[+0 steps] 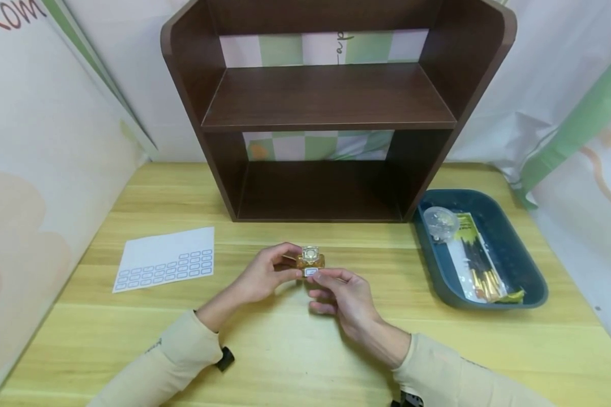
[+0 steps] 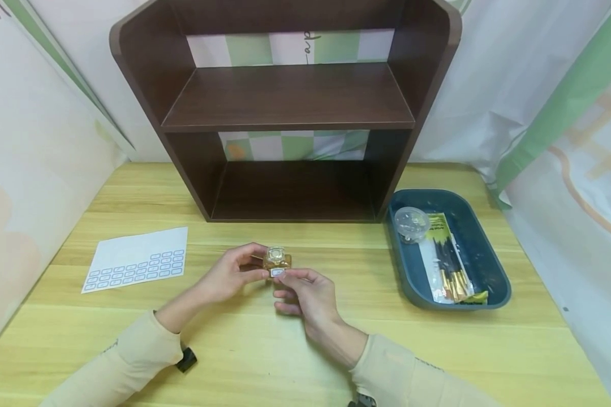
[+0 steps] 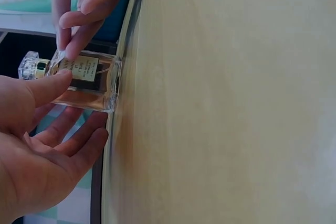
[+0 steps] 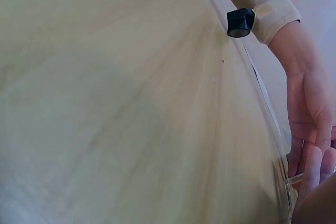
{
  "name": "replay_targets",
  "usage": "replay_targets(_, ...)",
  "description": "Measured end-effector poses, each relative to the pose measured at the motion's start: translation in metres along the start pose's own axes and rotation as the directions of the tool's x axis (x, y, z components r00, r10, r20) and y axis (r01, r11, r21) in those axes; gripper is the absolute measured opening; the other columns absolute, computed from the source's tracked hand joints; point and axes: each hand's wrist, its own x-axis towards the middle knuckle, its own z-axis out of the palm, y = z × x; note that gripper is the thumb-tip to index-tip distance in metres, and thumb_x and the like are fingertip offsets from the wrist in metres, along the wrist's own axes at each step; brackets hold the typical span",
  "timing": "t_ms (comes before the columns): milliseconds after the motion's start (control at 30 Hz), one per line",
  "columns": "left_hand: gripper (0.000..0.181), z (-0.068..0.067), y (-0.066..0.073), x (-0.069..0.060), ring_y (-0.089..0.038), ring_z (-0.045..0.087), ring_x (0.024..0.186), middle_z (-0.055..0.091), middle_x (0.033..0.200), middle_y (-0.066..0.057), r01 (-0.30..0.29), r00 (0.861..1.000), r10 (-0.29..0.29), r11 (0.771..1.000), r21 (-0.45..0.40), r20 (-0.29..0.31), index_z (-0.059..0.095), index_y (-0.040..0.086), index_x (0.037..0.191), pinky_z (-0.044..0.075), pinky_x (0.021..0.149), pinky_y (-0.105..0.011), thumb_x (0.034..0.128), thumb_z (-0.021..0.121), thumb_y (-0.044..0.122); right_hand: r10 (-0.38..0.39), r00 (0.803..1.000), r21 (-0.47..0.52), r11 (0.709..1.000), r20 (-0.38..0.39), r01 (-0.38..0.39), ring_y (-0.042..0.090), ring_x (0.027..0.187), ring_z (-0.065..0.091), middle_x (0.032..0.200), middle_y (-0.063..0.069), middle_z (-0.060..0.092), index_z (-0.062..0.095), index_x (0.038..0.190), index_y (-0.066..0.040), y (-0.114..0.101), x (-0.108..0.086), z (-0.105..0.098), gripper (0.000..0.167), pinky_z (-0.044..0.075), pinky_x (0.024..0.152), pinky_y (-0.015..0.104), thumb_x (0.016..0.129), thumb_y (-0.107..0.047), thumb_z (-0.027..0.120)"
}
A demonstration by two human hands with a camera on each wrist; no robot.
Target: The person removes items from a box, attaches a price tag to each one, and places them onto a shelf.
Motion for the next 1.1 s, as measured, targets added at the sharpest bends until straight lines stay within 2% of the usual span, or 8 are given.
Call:
replay_targets(300,0.035,-0.0001,0.0011,-0.001,-0.03,0.067,0.107,0.067,0.118,-0.015,0.006,1.0,-0.006,1.0,0.009,-0.006,0.064,0.003,0.124,0.055,0.091,-0.033,0.0894,0.072,0.0,0.033,0.999,-0.001,0.999,-0.023,-0.033,0.018,0.071,0.071,0.102,0.019,0.073,0.068,0.11,0.002,-0.0014,-0.0002,0.0004,0.018,0.061,0.072,0.037,0.092,0.001,0.067)
replay_targets(533,0.034,-0.0004,0.001,-0.0003,-0.03,0.066,0.107,0.068,0.118,-0.014,0.013,1.0,-0.013,1.0,0.009,-0.007,0.065,0.004,0.122,0.055,0.092,-0.033,0.089,0.073,0.001,0.07,0.997,0.035,0.997,-0.037,-0.069,0.018,0.071,0.072,0.1,0.017,0.074,0.069,0.109,0.0,-0.0011,0.0001,0.0012,0.016,0.061,0.073,0.039,0.093,-0.002,0.067)
replay_targets(867,0.034,-0.0008,0.0032,-0.0016,-0.027,0.067,0.106,0.068,0.117,-0.01,0.028,1.0,-0.028,0.999,0.029,-0.009,0.066,0.006,0.121,0.055,0.092,-0.033,0.0882,0.074,0.001,0.055,0.998,0.035,0.998,-0.035,-0.054,0.015,0.066,0.069,0.094,0.014,0.074,0.068,0.104,-0.001,0.001,0.0016,0.0033,0.012,0.061,0.07,0.037,0.092,-0.004,0.07)
replay_targets(1100,0.034,-0.0001,0.0033,-0.0017,-0.024,0.067,0.105,0.069,0.115,-0.008,0.045,0.999,-0.044,0.998,0.048,-0.015,0.067,0.007,0.121,0.055,0.092,-0.033,0.0882,0.074,0.002,0.043,0.999,0.024,0.999,-0.032,-0.043,0.013,0.062,0.065,0.095,0.013,0.072,0.065,0.104,0.0,0.0031,0.0019,0.0027,0.013,0.061,0.068,0.037,0.092,-0.003,0.07)
